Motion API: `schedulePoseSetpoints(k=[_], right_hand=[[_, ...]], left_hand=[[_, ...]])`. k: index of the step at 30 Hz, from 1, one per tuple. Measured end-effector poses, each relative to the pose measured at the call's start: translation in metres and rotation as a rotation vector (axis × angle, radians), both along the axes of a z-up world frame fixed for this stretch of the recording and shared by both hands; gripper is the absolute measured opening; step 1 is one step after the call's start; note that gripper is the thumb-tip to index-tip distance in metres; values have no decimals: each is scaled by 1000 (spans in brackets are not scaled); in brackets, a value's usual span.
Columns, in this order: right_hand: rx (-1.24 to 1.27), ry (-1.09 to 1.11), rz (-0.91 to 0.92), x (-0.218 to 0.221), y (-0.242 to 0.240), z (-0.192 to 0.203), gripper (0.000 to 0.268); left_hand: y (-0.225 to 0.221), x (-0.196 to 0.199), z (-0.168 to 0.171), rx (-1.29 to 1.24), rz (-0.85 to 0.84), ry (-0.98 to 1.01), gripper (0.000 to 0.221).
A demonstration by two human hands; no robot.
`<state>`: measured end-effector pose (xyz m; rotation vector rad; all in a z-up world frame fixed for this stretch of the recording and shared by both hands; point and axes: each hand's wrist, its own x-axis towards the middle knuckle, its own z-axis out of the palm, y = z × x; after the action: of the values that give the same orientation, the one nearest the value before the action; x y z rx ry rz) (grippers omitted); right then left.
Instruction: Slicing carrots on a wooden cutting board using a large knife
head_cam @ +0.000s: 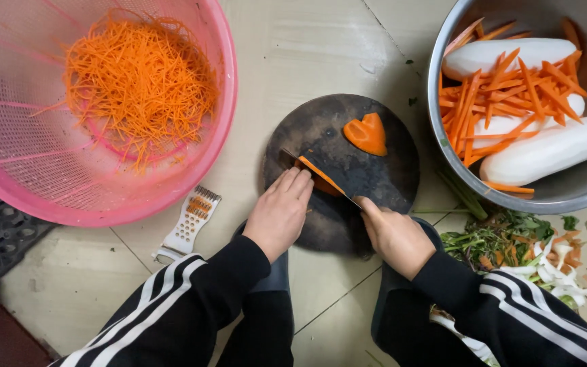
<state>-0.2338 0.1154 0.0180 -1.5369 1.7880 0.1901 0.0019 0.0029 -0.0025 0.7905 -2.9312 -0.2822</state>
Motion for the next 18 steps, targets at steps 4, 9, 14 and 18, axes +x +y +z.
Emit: schedulePoseSetpoints(k=[4,9,14,18], right_hand=[[-7,18,22,-4,0,-5,41],[-18,0,18,0,-2,3,45],[-10,-131,-65,-7,-4,-2,41],[-15,-184,-186,-7,-2,9,36]], left_hand=[[1,-2,0,-1,19,16,47],[1,-3,-2,-6,25,10,50],[2,-2,10,27,43,23,55],[6,0,7,37,47,32,57]])
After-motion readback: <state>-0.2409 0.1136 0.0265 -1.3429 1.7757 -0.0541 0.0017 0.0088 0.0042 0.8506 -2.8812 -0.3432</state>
